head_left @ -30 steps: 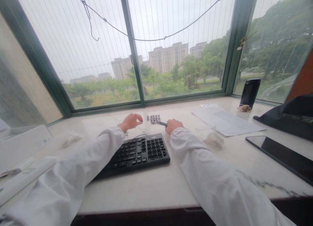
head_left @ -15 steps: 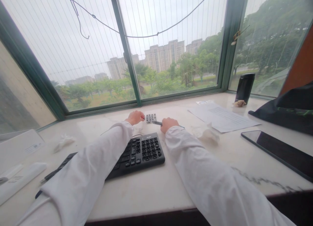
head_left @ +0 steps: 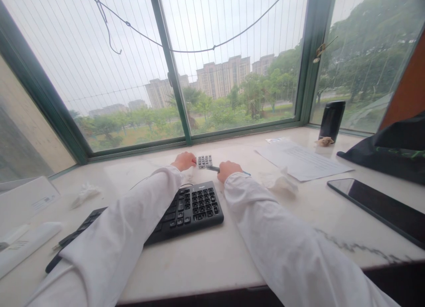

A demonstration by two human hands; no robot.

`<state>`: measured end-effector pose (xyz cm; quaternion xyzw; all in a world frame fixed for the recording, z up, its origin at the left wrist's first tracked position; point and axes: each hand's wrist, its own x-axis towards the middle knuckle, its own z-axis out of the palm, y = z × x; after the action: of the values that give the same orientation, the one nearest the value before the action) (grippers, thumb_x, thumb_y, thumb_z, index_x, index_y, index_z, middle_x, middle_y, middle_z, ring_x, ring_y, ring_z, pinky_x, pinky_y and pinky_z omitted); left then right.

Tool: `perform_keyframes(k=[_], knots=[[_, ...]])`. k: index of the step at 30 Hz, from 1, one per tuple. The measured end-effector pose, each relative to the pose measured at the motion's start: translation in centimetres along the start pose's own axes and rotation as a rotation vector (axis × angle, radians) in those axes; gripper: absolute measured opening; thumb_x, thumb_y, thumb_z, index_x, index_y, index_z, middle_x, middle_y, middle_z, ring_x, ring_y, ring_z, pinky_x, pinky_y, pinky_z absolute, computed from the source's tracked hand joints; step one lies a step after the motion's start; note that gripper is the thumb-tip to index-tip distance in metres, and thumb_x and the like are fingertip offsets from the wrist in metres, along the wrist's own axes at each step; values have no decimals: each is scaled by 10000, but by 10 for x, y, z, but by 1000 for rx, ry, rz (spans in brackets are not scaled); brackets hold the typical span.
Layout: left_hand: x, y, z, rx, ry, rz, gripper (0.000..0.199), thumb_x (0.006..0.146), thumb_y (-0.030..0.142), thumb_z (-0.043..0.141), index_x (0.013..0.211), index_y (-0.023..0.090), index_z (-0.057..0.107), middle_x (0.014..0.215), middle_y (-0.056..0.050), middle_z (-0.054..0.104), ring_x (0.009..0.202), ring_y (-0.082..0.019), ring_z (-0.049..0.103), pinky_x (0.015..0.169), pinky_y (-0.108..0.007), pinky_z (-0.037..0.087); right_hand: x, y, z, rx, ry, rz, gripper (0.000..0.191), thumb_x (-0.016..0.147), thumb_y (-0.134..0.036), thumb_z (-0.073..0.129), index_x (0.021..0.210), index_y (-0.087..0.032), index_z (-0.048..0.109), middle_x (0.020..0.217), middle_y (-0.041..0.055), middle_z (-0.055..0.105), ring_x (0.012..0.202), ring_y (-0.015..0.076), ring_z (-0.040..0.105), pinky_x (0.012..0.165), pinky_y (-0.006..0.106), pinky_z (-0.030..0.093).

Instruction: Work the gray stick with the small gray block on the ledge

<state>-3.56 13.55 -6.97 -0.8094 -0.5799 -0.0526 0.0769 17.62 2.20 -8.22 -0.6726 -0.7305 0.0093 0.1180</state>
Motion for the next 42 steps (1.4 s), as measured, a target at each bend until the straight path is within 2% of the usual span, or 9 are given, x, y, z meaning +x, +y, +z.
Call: perform_keyframes(k=[8, 21, 28, 34, 39, 42], knots=[[-1, -1, 0, 10, 5, -7, 209, 717, 393, 664, 871, 278, 749, 910, -38, 715, 844, -215, 629, 757, -284, 456, 1, 0, 0, -1, -2, -2, 309, 786, -258, 538, 1045, -147, 665, 1040, 166, 658, 956, 282, 635, 768, 358, 493], [-1, -1, -1, 20, 3, -4, 219, 714, 380, 676, 891, 269, 742, 909, -26, 714, 843, -190, 626, 764, -254, 451, 1, 0, 0, -3, -4, -9, 314, 785, -253, 530, 1050, -151, 664, 1018, 157, 663, 943, 289, 638, 755, 370, 499], [-12, 5, -11, -11, 40, 10, 214, 719, 380, 678, 881, 251, 735, 919, -21, 717, 849, -186, 630, 752, -251, 451, 1, 1, 1, -2, 9, -9, 293, 786, -253, 538, 1026, -152, 672, 1005, 165, 663, 931, 287, 642, 741, 367, 491], [-46, 9, -40, -56, 121, 59, 206, 798, 401, 599, 905, 274, 722, 973, 15, 714, 895, -170, 627, 784, -247, 450, -1, -3, -6, 26, 122, -29, 271, 842, -293, 483, 984, -157, 669, 939, 158, 667, 872, 274, 650, 711, 352, 474], [-97, 4, -66, -107, 159, 104, 225, 814, 450, 578, 877, 290, 724, 936, 34, 721, 852, -167, 640, 776, -261, 463, -3, -6, -8, 57, 200, -78, 296, 910, -349, 410, 998, -180, 637, 917, 143, 665, 832, 261, 648, 682, 333, 446], [-129, 2, -73, -125, 142, 105, 241, 825, 457, 566, 859, 287, 734, 918, 25, 726, 831, -169, 644, 768, -267, 467, -4, -7, -8, 62, 221, -120, 274, 937, -318, 374, 1018, -186, 600, 884, 136, 665, 788, 253, 646, 637, 310, 419]])
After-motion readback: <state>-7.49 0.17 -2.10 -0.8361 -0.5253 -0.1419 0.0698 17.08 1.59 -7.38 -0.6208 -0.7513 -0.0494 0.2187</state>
